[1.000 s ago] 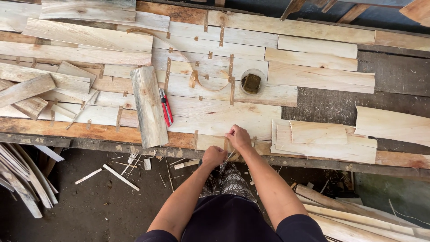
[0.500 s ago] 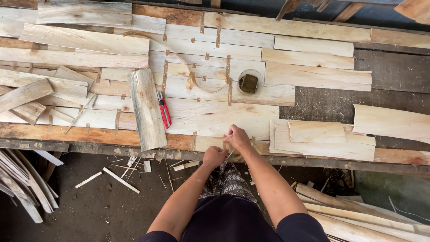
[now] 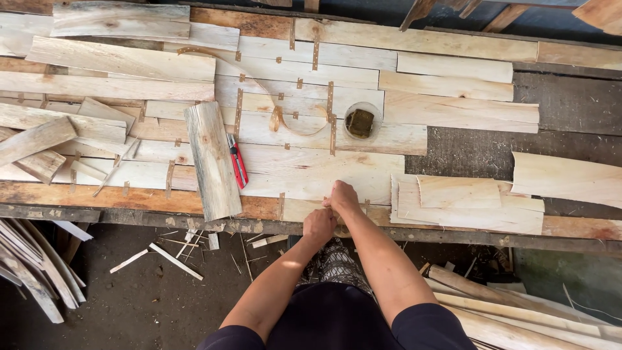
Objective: The recorder is applying adhesive to small strips of wood veneer and assembling them onto a larger surface in a pattern.
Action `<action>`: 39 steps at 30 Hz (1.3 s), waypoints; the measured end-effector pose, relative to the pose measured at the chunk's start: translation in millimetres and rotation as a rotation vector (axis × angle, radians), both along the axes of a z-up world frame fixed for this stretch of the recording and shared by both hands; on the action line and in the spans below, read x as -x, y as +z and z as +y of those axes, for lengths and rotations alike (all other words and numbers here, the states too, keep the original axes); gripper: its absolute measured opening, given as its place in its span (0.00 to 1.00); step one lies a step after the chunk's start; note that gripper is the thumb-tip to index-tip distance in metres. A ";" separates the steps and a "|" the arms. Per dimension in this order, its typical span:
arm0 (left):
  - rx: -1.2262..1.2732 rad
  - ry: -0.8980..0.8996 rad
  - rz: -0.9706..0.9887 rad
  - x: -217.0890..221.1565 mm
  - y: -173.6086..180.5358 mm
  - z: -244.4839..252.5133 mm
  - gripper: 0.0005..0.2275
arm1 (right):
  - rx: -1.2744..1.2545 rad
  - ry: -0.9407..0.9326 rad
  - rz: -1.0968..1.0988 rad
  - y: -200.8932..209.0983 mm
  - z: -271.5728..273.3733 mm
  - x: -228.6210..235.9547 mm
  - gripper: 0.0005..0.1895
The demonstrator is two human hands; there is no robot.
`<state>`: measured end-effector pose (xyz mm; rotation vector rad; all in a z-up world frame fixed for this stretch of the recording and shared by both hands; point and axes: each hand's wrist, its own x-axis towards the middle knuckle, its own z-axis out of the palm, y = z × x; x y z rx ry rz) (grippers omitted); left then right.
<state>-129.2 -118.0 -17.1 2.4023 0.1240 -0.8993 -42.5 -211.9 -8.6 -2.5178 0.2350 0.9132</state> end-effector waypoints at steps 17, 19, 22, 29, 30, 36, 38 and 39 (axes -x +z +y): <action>0.235 -0.044 0.124 -3.2 17.0 43.3 0.13 | -0.052 0.118 -0.091 -25.2 -18.9 7.3 0.27; 0.230 0.054 0.066 2.1 20.6 60.4 0.12 | -0.080 0.141 -0.106 -27.8 -20.2 10.9 0.27; 0.091 0.209 -0.375 7.0 28.1 70.6 0.10 | -0.119 0.141 -0.105 -26.3 -23.5 8.6 0.27; 0.097 0.226 -0.545 13.8 16.2 73.2 0.09 | -0.088 0.134 -0.152 -19.3 -17.3 10.6 0.26; 0.084 0.209 -0.530 14.8 14.9 73.0 0.09 | -0.086 0.130 -0.149 -18.0 -17.5 11.5 0.26; 0.127 0.270 -0.475 11.0 27.0 75.2 0.09 | -0.123 0.123 -0.146 -27.1 -25.7 6.1 0.25; 0.115 0.259 -0.480 10.3 23.1 75.8 0.09 | -0.119 0.125 -0.167 -24.9 -25.0 3.8 0.25; 0.098 0.251 -0.482 10.5 20.9 76.9 0.09 | -0.118 0.129 -0.184 -24.3 -23.6 2.7 0.25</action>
